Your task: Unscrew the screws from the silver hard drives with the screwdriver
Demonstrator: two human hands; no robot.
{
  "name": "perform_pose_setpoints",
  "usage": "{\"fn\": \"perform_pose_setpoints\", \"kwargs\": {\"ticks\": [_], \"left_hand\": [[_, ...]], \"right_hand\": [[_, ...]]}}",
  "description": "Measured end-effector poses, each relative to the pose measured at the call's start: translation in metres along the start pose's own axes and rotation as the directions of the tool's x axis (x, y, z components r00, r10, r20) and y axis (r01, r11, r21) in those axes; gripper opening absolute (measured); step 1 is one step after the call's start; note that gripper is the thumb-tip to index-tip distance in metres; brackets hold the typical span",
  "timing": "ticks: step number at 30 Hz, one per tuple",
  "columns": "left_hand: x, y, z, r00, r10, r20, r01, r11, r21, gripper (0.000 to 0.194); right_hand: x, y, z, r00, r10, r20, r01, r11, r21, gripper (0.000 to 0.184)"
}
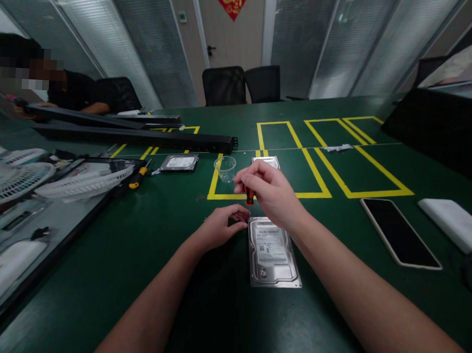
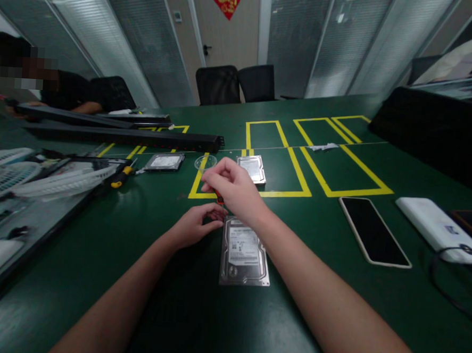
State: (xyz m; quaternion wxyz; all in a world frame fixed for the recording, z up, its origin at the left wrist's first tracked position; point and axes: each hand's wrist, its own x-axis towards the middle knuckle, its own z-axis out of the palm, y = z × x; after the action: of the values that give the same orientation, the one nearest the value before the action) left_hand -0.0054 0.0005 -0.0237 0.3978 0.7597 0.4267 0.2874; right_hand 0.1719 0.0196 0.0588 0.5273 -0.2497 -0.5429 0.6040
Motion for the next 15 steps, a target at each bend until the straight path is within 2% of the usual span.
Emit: {"fn": "perform_pose_setpoints", "kwargs": {"ticks": [3,7,10,12,15], "left_hand": [[-0.0006,-0.0009,0.0002,1.000,0.001,0.002,-0.001,1.000,-0.011,0.022],[0.0000,-0.0014,0.0005,1.000,0.000,0.001,0.000,1.000,-0.008,0.023],[0.0007,-0.0007,0.0003,1.000,-0.003,0.000,0.003,1.000,-0.017,0.023],[0.0008,0.0000,0.0000,1.000,-0.007,0.004,0.007,1.000,-0.011,0.024],[0.0005,0.0001,-0.0001,1.000,-0.007,0.008,0.007,1.000,0.001,0.023]], "right_hand": [[-0.0014,-0.0001,0.0032,0.999,0.010,0.033,-0.012,0.998,0.064,0.028],[0.0007,0.0015,0.0003,0.997,0.017,0.070,-0.021,0.998,0.054,0.017],[0.0028,0.0026,-0.0039,0.996,-0.014,0.086,0.013,1.000,0.015,0.027],[0.0030,0.0025,-0.0047,0.998,-0.004,0.058,0.005,1.000,-0.015,0.027],[0.0017,0.0015,-0.0019,1.000,0.027,-0.007,-0.026,1.000,0.003,0.014]]}}
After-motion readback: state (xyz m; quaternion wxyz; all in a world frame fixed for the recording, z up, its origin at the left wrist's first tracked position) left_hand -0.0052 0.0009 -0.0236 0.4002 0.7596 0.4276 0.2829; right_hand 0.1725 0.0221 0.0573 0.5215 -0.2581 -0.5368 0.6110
